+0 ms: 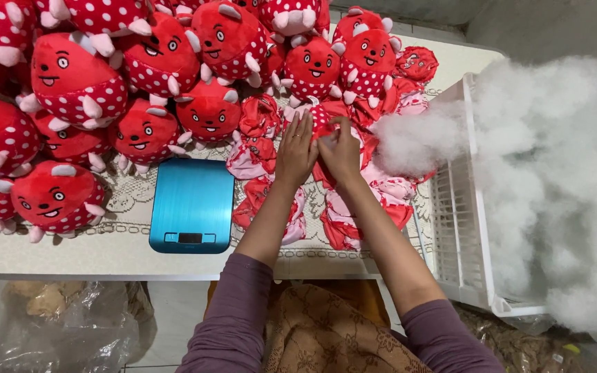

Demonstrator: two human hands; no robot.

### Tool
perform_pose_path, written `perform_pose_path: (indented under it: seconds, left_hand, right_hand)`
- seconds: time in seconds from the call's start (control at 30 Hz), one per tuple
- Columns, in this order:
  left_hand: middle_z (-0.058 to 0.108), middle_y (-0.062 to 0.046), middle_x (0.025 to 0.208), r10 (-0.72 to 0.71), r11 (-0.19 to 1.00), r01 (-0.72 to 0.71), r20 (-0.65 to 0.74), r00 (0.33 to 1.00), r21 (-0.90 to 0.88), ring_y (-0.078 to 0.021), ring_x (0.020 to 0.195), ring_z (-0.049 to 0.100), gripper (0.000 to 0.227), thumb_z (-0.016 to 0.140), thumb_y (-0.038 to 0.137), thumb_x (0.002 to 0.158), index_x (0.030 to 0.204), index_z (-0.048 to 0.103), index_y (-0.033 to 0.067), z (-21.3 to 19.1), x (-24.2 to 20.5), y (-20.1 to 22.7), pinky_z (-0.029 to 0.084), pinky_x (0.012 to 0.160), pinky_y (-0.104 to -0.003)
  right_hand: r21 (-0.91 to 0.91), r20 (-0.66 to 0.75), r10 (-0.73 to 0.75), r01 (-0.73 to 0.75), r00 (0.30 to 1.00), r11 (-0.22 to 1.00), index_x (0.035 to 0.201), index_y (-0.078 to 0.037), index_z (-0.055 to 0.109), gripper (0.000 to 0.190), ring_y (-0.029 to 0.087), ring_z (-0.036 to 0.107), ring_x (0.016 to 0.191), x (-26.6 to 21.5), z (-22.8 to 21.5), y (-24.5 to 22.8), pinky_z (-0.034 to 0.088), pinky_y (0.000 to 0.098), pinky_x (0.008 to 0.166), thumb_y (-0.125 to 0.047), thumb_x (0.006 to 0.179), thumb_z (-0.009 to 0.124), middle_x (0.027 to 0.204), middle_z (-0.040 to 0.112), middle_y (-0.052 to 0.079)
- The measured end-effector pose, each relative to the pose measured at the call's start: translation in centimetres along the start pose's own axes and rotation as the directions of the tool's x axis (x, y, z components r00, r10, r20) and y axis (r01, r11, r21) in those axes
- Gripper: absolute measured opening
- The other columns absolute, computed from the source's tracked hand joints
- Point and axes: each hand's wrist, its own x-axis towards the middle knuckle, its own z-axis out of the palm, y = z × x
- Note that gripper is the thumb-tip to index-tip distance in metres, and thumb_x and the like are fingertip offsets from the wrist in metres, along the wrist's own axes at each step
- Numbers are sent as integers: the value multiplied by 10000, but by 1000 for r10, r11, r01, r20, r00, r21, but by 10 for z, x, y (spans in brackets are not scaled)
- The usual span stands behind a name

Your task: Manually preparing and assembling small red fabric toy components on a factory workbench.

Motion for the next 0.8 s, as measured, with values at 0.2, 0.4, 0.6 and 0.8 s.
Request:
perform_pose_path:
  seconds: [0.2, 0.4, 0.6, 0.8]
  left_hand:
    - [441, -173, 1588, -33, 997, 26, -91, 995, -76, -358, 1495, 367, 522, 372, 173, 1055, 1559, 400, 37, -18, 4, 5, 355, 1193, -460]
    - [494, -148, 1553, 15, 998, -26, -175, 984, -61, -284, 1450, 461, 493, 395, 178, 1058, 1528, 461, 44, 16, -6, -15, 405, 1176, -369]
    - [539, -137, 1517, 141, 989, -144, -133, 981, -18, -282, 1395, 528, 488, 403, 220, 1053, 1507, 497, 69, 20, -8, -8, 470, 1115, -378]
    - [357, -104, 1656, 40, 993, -33, 54, 998, -118, -310, 1520, 343, 826, 513, 143, 810, 1618, 343, 151, -19, 1, 13, 283, 1238, -465]
  right_hand:
    - [168, -173, -383, 411, 907, 896, 1019, -178, 781, 216, 231, 764, 929, -19, 10, 4, 601, 333, 829, -18, 875, 755, 962, 798, 23]
    - [-172, -274, -493, 462, 826, 870, 1121, -167, 686, 531, 280, 654, 1015, 9, 27, 18, 476, 447, 993, -65, 650, 910, 1019, 673, 53]
    - [-185, -244, -301, 260, 922, 948, 1196, -194, 694, 417, 353, 577, 1070, 30, 34, 12, 493, 439, 931, -34, 812, 719, 1105, 568, 91]
    - [115, -17, -207, 207, 978, 971, 1467, -195, 553, 863, 470, 526, 1216, 27, 22, 17, 441, 492, 1064, 126, 677, 686, 1265, 511, 171]
